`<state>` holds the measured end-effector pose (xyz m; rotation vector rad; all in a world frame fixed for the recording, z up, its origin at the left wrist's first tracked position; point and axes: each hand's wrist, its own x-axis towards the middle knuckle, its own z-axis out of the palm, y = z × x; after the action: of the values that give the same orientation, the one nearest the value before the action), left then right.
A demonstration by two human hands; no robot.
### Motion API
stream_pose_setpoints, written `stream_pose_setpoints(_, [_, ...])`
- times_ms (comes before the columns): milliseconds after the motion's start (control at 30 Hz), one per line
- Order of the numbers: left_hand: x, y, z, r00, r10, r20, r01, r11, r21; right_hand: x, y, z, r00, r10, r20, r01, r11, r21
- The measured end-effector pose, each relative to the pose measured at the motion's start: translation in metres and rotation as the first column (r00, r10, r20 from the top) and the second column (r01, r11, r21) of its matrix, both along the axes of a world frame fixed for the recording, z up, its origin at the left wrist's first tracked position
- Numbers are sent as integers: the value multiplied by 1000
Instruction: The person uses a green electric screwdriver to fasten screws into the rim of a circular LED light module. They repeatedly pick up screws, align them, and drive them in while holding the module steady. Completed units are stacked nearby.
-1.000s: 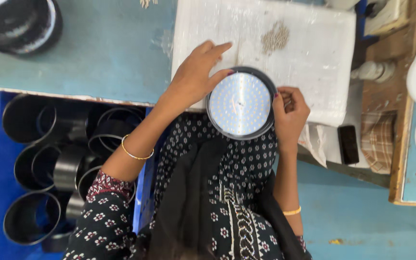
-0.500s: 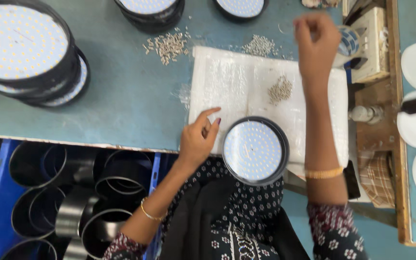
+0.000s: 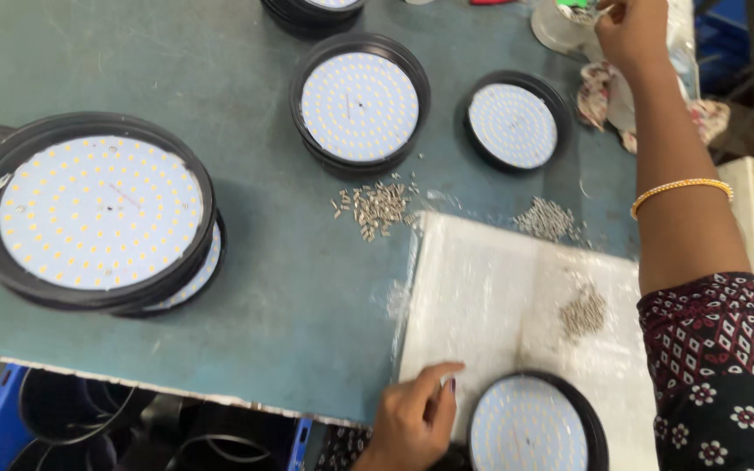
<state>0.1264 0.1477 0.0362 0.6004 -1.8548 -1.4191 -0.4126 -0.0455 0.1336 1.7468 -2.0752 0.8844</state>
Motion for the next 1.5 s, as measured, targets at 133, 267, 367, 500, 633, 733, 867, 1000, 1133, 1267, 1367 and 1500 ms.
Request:
stream_pose_setpoints(133, [-1,10,-30,996,63,-56,-67,995,-70,-25,-25,-7,985,-30,-169,69,972,224])
stream_pose_setpoints(267, [-11,26,-65,995,95,5,-94,988,-124,-52,-42,-16,973,-10,-229,86,943,322])
stream_pose_setpoints(367, [-15,39,-82,992,119,42,-113,986,-125,-65,-45,-25,972,19,-236,60,944,326])
stream_pose_setpoints(500, [-14,42,-91,998,65,27,-62,993,-101,-70,-45,-33,969,3,-246,73,951,300])
stream_pose_setpoints(633, [-11,38,-87,998,54,33,-51,995,-88,-69,-46,-36,962,-97,-254,172,942,289])
stream_pose_setpoints(733, [-13,33,-82,997,58,40,-54,994,-97,-66,-44,-34,967,-67,-245,121,970,210])
stream_pose_setpoints(867, [-19,21,-73,994,113,-10,-114,983,-147,-57,-42,-27,981,-151,123,146,988,45])
stream_pose_setpoints(1000, [-7,10,-47,1000,5,12,-5,1000,16,-34,-35,-11,723,23,690,208,946,-249])
stream_pose_setpoints(1133, [-1,0,-17,999,18,35,-22,994,104,19,-25,14,487,221,845,153,931,-331])
stream_pose_setpoints(1267, [0,-6,0,996,82,-42,-76,988,135,114,15,54,212,357,910,-99,934,-343])
stream_pose_setpoints(1367, [-1,-14,9,981,120,-153,-96,984,152,201,82,72,234,381,895,-363,888,-283])
stream_pose_setpoints(1500, [8,-16,30,929,66,-365,-10,988,153,303,204,68,549,246,799,-462,886,45])
